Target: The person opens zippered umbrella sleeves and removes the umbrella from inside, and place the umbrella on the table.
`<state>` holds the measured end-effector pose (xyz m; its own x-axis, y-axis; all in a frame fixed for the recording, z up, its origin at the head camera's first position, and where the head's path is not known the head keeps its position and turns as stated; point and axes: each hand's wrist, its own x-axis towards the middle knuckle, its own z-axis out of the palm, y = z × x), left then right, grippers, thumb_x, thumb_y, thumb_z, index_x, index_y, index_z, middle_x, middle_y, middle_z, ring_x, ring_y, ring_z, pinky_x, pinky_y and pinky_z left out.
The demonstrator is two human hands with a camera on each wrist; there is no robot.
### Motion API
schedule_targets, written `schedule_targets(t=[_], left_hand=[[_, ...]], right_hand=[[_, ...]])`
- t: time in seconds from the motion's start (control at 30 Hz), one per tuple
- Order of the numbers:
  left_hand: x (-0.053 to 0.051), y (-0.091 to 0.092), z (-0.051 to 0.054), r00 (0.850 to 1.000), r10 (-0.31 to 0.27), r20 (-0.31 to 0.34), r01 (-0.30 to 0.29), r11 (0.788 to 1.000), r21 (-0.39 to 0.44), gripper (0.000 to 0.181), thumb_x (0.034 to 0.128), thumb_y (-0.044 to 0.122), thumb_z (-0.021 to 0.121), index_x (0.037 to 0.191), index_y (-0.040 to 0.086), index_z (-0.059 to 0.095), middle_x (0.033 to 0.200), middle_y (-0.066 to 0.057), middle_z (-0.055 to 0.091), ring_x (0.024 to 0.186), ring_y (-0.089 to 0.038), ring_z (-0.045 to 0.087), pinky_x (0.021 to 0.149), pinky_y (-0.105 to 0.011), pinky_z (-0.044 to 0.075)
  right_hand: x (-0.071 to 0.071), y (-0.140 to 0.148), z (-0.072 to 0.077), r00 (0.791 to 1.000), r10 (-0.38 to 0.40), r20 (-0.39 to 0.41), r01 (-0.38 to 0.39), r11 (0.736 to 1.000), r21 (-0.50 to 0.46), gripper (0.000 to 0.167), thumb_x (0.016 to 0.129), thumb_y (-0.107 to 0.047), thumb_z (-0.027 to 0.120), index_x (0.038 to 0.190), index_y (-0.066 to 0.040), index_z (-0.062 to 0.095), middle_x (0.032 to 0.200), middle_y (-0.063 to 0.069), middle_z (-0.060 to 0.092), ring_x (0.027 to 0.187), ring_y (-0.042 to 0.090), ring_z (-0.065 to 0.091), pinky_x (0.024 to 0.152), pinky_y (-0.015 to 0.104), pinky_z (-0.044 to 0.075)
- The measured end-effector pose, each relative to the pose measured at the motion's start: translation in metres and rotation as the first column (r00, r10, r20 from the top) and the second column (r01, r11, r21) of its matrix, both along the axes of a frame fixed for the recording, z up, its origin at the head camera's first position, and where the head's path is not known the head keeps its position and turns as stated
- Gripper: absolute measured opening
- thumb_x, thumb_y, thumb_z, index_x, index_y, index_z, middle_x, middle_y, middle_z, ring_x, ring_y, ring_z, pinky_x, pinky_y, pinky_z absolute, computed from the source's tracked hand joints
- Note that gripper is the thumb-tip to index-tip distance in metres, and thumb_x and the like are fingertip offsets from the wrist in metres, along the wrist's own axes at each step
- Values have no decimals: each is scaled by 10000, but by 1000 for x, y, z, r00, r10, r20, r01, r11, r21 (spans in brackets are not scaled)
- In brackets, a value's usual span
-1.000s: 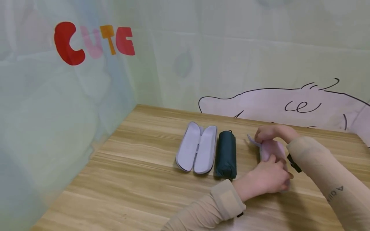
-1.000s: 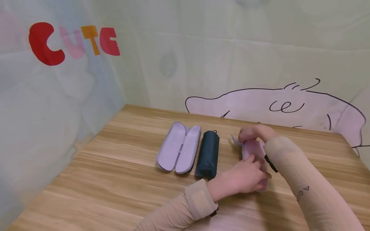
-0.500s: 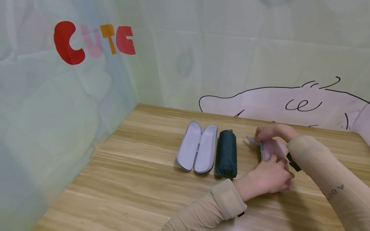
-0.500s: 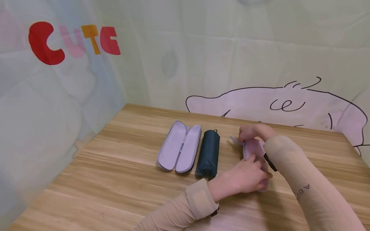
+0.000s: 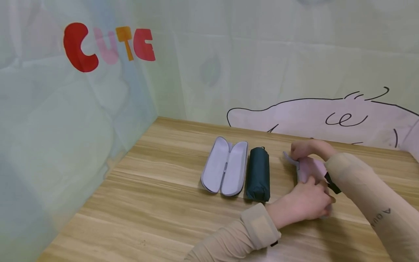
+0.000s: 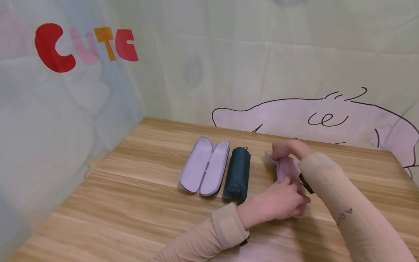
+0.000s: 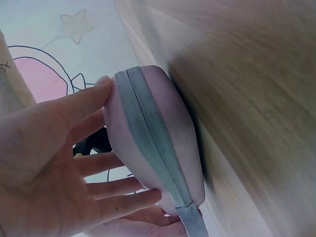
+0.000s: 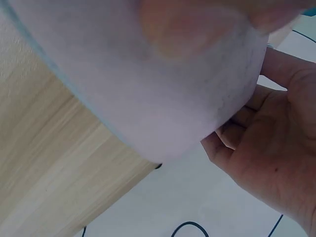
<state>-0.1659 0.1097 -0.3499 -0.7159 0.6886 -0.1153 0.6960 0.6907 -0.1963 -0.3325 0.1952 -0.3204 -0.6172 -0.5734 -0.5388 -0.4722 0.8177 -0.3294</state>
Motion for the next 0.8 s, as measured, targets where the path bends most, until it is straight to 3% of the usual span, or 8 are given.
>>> schedule_targets(t=[0.3,0.57,0.8], left_hand=[[1,-1,0,1000,1,-7,-1,1000,8,383,951,592,422,1332,559,440,1356,203,433,1187,-98,379,876,-210,440],[1,-2,0,1000,6,-29,-5,1000,17,391,935,605,439,1321,553,462,1376,178,432,1201,-108,387,865,-214,468],[2,-2,1,999,2,-44,-1,1000,20,411,912,615,472,1316,543,478,1387,154,435,1239,-119,378,893,-207,464]], right_hand=[[3,7,-1,995,-28,-99,25,999,-26,349,821,-72,530,539,-192,362,519,-96,307,497,49,244,512,210,232],[7,12,-7,974,-28,-225,12,997,-71,339,852,-112,541,571,-187,368,547,-88,317,512,65,273,519,215,242],[10,15,-10,963,-53,-264,26,994,-105,292,857,-100,543,598,-152,417,566,-74,352,533,80,313,539,226,270]])
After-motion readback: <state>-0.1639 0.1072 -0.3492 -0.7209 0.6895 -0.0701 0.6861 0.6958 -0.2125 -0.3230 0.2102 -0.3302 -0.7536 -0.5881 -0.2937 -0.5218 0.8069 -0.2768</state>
